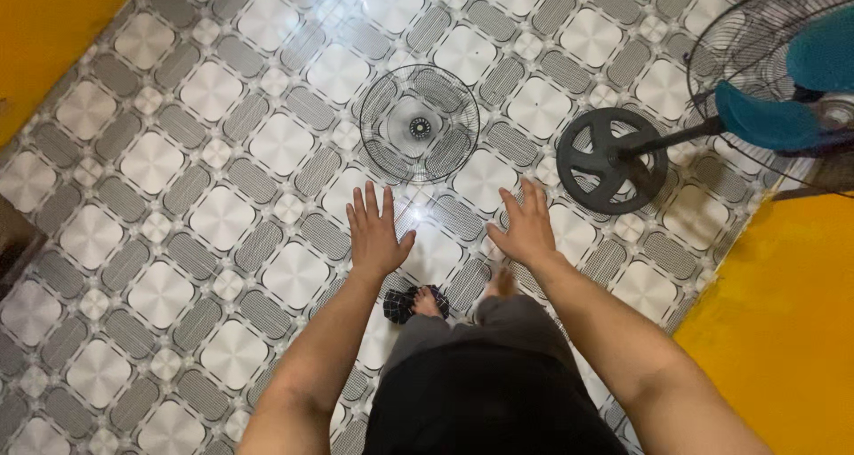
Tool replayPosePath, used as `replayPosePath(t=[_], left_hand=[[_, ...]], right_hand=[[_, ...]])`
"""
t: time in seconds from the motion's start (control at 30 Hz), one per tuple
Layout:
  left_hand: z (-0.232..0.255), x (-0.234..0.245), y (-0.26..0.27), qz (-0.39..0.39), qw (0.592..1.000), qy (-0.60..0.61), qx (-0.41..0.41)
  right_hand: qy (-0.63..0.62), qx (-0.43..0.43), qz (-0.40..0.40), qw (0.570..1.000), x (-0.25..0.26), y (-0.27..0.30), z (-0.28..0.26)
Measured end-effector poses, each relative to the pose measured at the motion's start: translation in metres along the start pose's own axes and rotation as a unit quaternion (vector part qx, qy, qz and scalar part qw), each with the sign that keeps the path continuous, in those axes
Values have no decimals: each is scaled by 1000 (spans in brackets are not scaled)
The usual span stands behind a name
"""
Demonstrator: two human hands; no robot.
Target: The person assembles a standing electric fan. They wipe the fan cage with a cloth, attach three teal blades to the central hub, and secure the front and rear wire cages onto the fan body.
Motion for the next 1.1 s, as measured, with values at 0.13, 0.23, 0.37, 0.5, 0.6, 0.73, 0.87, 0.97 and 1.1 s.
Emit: replayPosePath(t=[0.13,0.23,0.37,0.5,0.6,0.73,0.87,0.97,1.1], left_hand=[[-11,-6,-9,-22,999,-7,24],[-16,-18,-17,-57,997,-21,40],[-24,-34,-32,-68,996,-25,56],[-35,-47,-49,-80,995,-28,60],[-48,-60,-64,-101,992,-13,73],[-72,-86,-95,-60,997,-23,41],[-98,-131,-153,-79,997,8,3],[-117,-176,-207,-127,992,-4,9],[-148,-258,-274,-154,988,-15,-19]], right_hand=[[0,-1,-22,1000,-10,-12,-1],[-23,-14,-54,998,-23,-24,7],[-14,9,-79,997,-48,-45,24],[-7,47,-56,997,-73,-70,36],[21,62,-68,996,-90,-90,41],[48,24,-139,989,-123,-126,45],[44,-24,-178,983,-177,-174,62],[61,-43,-185,980,-226,-216,77],[83,-104,-225,965,-317,-269,119]])
Point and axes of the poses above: each hand's wrist, its own y-axis away from the middle knuckle, its own x-axis out of the back of the hand, z = x × y, the point moved 5 cm from there along -y, towards the middle knuckle, and after that the axes turned 10 degrees about -z, right-handed, at the moved point
